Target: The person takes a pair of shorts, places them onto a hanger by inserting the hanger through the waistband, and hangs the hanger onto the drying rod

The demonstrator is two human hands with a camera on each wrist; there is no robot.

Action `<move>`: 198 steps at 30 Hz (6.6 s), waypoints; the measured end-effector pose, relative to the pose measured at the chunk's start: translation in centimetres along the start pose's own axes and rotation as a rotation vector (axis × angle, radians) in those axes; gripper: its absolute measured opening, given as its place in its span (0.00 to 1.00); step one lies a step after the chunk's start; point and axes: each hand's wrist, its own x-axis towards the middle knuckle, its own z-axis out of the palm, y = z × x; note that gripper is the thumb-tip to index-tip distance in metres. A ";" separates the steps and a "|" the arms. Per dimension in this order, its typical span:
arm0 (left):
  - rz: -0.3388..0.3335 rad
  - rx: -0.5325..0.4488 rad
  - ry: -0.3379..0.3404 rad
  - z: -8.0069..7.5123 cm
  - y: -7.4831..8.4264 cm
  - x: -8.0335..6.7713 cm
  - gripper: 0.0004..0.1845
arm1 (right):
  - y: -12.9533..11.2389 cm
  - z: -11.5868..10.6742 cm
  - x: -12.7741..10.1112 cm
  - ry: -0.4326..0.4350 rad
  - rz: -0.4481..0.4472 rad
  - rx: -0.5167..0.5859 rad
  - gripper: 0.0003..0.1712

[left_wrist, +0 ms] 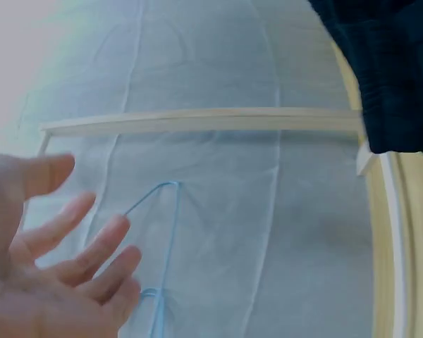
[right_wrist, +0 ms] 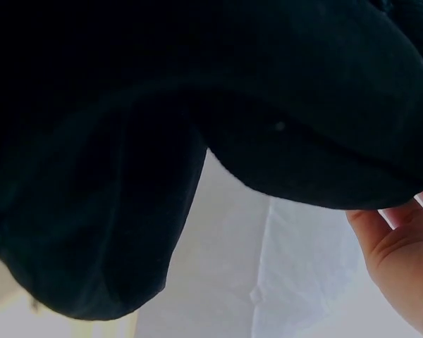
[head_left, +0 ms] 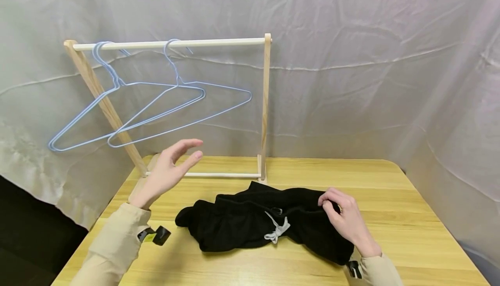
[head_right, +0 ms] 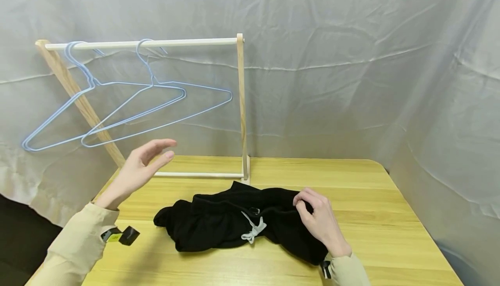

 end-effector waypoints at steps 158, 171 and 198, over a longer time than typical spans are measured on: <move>0.244 0.137 0.803 10.6 -4.4 -1.0 0.05 | -1.3 0.5 1.6 -0.082 0.105 -0.152 0.16; 0.288 0.133 0.739 10.9 -4.7 -0.9 0.04 | -1.2 0.7 1.7 -0.078 0.084 -0.110 0.15; 0.402 0.218 0.550 10.8 -4.7 -1.1 0.04 | -1.2 0.9 1.9 -0.013 0.076 -0.031 0.15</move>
